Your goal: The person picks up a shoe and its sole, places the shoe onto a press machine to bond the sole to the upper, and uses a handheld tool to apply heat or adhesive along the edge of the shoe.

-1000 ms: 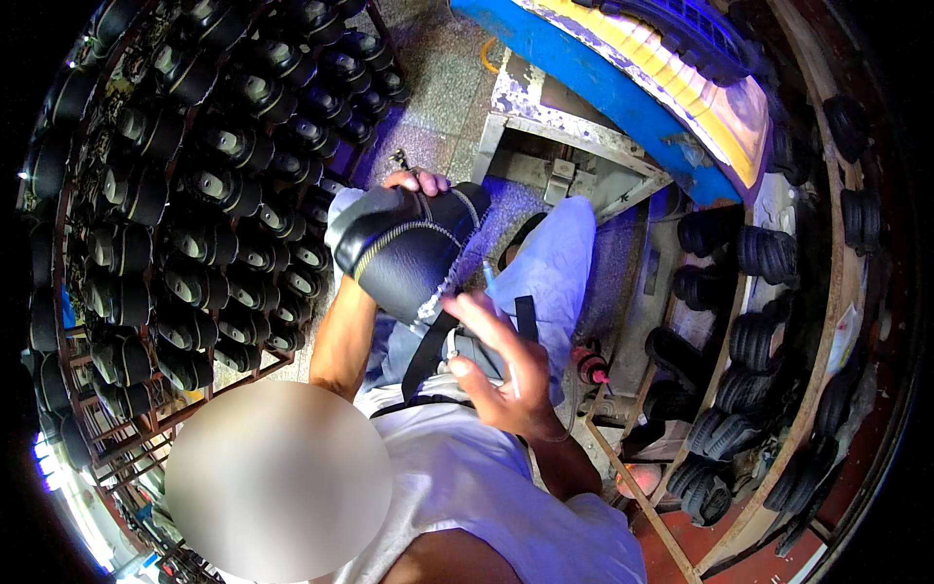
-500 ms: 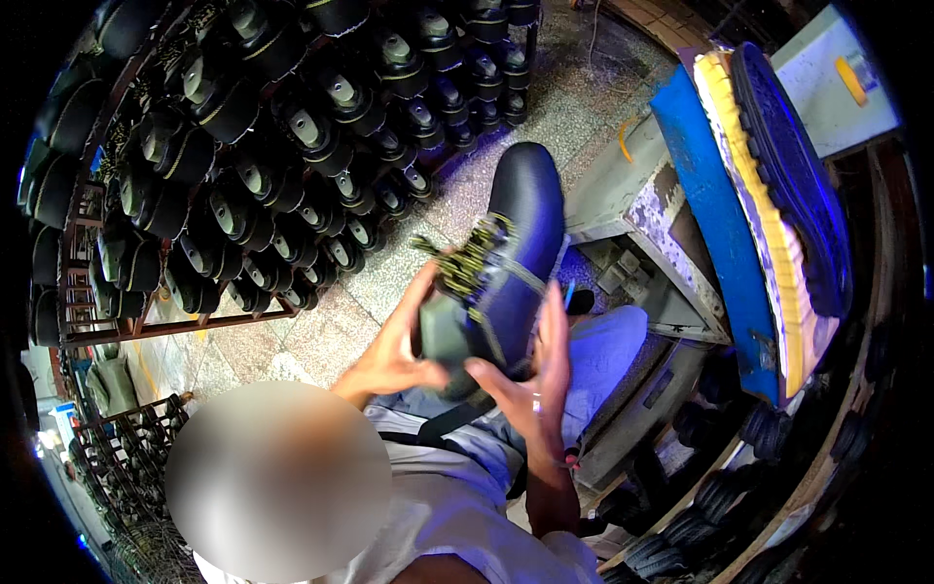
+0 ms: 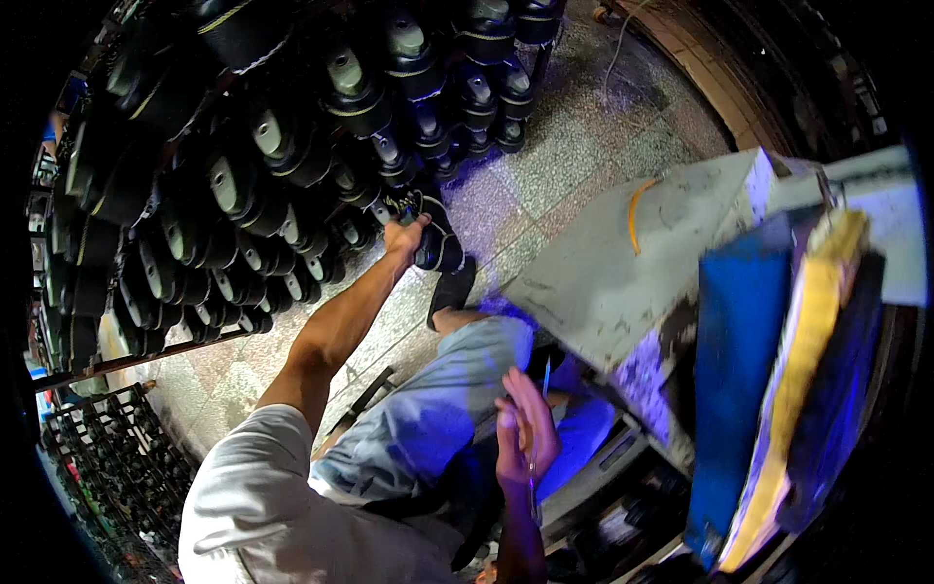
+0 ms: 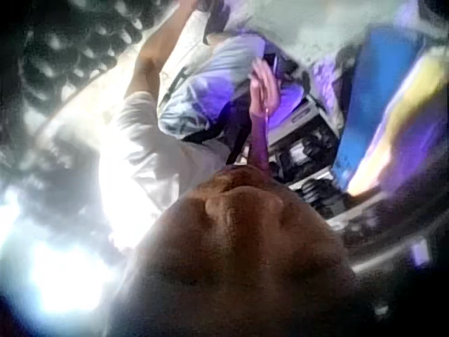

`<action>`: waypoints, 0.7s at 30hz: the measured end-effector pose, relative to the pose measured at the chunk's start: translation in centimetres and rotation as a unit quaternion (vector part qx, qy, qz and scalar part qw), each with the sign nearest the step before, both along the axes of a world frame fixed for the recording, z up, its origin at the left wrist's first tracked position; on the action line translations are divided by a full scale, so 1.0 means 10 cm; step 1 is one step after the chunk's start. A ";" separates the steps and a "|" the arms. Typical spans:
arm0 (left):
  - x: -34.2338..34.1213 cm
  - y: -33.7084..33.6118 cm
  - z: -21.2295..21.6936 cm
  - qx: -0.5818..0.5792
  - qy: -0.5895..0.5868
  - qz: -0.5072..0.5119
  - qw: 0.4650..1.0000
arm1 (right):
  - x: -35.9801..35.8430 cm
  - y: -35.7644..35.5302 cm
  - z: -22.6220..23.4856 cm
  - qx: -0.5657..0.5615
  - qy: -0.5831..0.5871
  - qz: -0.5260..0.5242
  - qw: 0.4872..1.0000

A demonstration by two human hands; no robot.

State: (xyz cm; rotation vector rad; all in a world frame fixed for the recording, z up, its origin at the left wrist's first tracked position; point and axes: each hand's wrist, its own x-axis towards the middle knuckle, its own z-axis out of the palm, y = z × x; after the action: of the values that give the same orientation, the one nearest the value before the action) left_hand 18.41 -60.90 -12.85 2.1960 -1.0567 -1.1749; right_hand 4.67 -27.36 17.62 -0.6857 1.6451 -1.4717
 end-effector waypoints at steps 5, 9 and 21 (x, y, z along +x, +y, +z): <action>-0.37 -0.83 -0.30 -0.017 -0.137 0.042 0.990 | -0.21 0.01 -0.15 0.079 0.031 -0.053 0.995; 0.00 -1.31 -1.00 -0.155 -0.160 0.085 0.971 | -0.34 -0.11 -0.28 0.078 0.064 -0.006 0.995; -2.34 -1.66 -0.61 -0.225 -0.017 -0.138 0.964 | -0.31 -0.41 -0.55 0.131 0.079 -0.037 0.988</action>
State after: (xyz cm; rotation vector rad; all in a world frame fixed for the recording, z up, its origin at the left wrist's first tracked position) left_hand -4.96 -77.49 -18.95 1.7581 -1.5132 -0.8915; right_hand 1.55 -31.43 12.09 -0.6117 1.9618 -1.2457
